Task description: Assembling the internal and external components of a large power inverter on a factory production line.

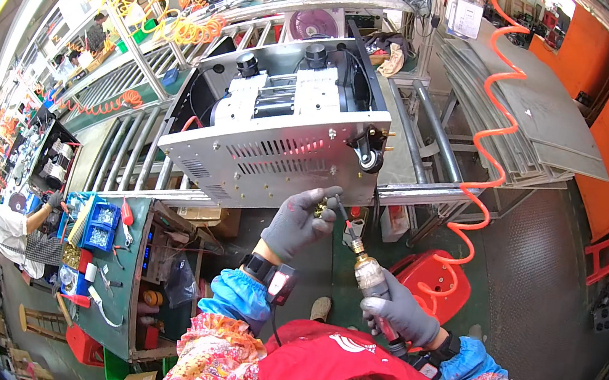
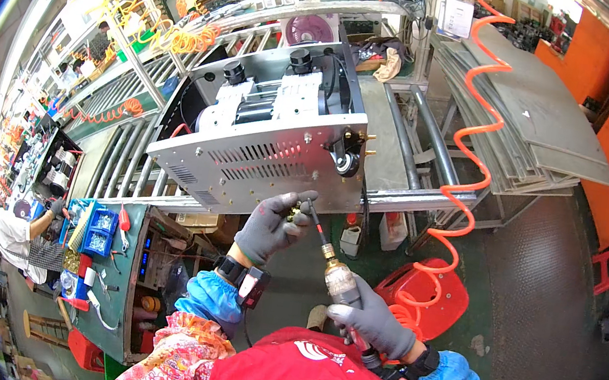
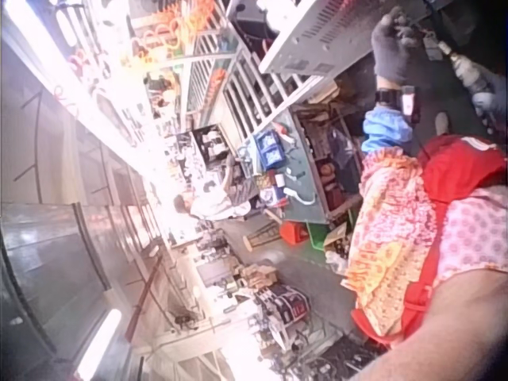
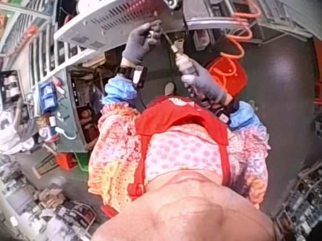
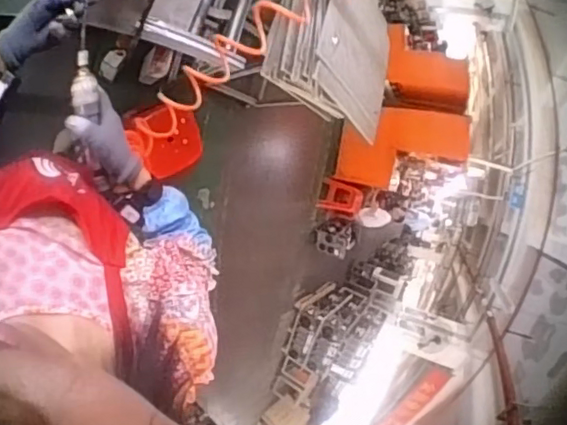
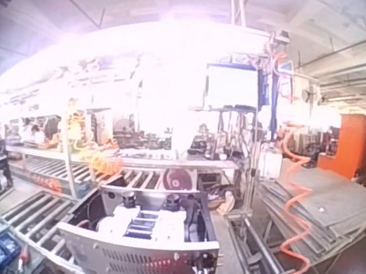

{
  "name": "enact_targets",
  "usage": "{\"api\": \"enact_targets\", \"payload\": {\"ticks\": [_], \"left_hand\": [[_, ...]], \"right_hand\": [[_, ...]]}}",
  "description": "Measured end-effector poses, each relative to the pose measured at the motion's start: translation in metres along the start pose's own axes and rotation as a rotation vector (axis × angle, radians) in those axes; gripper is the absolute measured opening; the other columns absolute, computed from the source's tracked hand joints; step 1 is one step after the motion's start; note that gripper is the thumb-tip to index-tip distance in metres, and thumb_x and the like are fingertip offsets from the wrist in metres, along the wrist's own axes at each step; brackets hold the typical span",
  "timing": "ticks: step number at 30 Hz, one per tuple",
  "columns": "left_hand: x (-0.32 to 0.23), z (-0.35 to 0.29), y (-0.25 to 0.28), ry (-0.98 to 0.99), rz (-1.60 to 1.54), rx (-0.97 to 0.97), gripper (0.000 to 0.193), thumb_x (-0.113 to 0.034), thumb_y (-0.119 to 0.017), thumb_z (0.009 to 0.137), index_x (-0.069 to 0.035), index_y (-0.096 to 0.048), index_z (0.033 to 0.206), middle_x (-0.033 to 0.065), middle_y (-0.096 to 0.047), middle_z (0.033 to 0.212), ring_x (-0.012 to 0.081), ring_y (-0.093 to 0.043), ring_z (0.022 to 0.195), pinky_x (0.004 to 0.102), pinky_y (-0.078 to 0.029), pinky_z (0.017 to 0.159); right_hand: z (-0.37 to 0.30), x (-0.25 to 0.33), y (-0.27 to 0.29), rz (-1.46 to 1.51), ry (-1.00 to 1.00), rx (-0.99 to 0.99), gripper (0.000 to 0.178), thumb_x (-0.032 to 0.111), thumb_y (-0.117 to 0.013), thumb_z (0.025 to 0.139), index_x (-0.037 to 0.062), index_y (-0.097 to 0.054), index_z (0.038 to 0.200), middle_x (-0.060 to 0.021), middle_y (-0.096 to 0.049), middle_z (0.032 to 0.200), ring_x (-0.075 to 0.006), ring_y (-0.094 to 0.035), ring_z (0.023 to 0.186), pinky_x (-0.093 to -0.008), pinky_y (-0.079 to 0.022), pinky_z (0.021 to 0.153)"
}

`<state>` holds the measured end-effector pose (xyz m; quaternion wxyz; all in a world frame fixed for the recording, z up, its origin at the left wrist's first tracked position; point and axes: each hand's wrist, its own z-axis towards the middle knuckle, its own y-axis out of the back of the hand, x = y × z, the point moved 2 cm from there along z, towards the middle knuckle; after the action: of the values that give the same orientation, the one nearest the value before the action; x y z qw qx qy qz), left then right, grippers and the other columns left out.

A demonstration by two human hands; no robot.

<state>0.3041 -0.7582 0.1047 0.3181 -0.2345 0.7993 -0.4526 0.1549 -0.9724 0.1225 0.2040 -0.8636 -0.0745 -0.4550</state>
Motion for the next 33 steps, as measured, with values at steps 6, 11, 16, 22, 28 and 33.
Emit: {"api": "enact_targets", "payload": {"ticks": [6,11,16,22,28,33], "left_hand": [[0.001,0.000,0.016,-0.090,0.133,0.100,0.027,-0.033,-0.052,0.101,-0.006,-0.056,0.104,-0.0018,-0.054,0.077,0.0045,-0.043,0.058,0.0150,-0.031,0.039],[0.002,-0.003,0.010,-0.113,0.272,0.058,0.033,-0.040,-0.053,0.099,-0.007,-0.056,0.097,-0.0045,-0.048,0.066,0.0042,-0.037,0.049,0.0156,-0.027,0.035],[-0.004,-0.007,0.004,-0.143,0.476,-0.024,0.037,-0.044,-0.056,0.097,-0.007,-0.056,0.095,-0.0045,-0.045,0.060,0.0045,-0.036,0.044,0.0172,-0.026,0.035],[-0.028,-0.003,-0.006,-0.272,1.040,-0.018,0.041,-0.047,-0.061,0.094,-0.006,-0.061,0.093,-0.0027,-0.050,0.059,0.0044,-0.041,0.043,0.0195,-0.028,0.037],[-0.003,0.011,-0.013,-0.434,1.072,-0.089,0.045,-0.051,-0.053,0.097,-0.007,-0.062,0.097,-0.0038,-0.049,0.063,0.0043,-0.041,0.047,0.0200,-0.030,0.041],[-0.001,0.068,0.001,-0.300,0.557,-0.207,0.031,-0.039,-0.048,0.101,-0.010,-0.059,0.099,-0.0045,-0.046,0.067,0.0067,-0.038,0.049,0.0212,-0.031,0.042]], "right_hand": [[-0.002,-0.001,-0.001,0.009,0.061,0.064,0.068,0.019,-0.070,0.082,0.0063,-0.036,0.139,-0.0028,-0.055,0.089,-0.0103,-0.057,0.065,-0.0249,-0.048,0.051],[-0.002,-0.002,-0.004,0.001,0.055,0.079,0.070,0.022,-0.073,0.082,0.0058,-0.038,0.140,-0.0023,-0.057,0.096,-0.0079,-0.056,0.072,-0.0227,-0.047,0.057],[-0.002,0.002,-0.004,-0.069,0.060,0.075,0.070,0.020,-0.070,0.082,0.0067,-0.035,0.141,-0.0024,-0.056,0.092,-0.0086,-0.056,0.069,-0.0246,-0.049,0.056],[-0.003,0.000,0.006,-0.104,0.020,0.050,0.064,0.020,-0.067,0.084,0.0078,-0.037,0.139,-0.0043,-0.057,0.088,-0.0114,-0.058,0.065,-0.0272,-0.051,0.051],[0.001,-0.003,0.013,0.522,-0.040,0.337,0.044,0.029,-0.058,0.092,0.0098,-0.043,0.128,-0.0068,-0.060,0.082,-0.0141,-0.060,0.064,-0.0289,-0.052,0.050],[0.005,0.010,0.015,0.249,0.032,0.031,0.044,0.030,-0.057,0.092,0.0129,-0.042,0.130,-0.0061,-0.060,0.078,-0.0139,-0.060,0.061,-0.0293,-0.053,0.050]]}}
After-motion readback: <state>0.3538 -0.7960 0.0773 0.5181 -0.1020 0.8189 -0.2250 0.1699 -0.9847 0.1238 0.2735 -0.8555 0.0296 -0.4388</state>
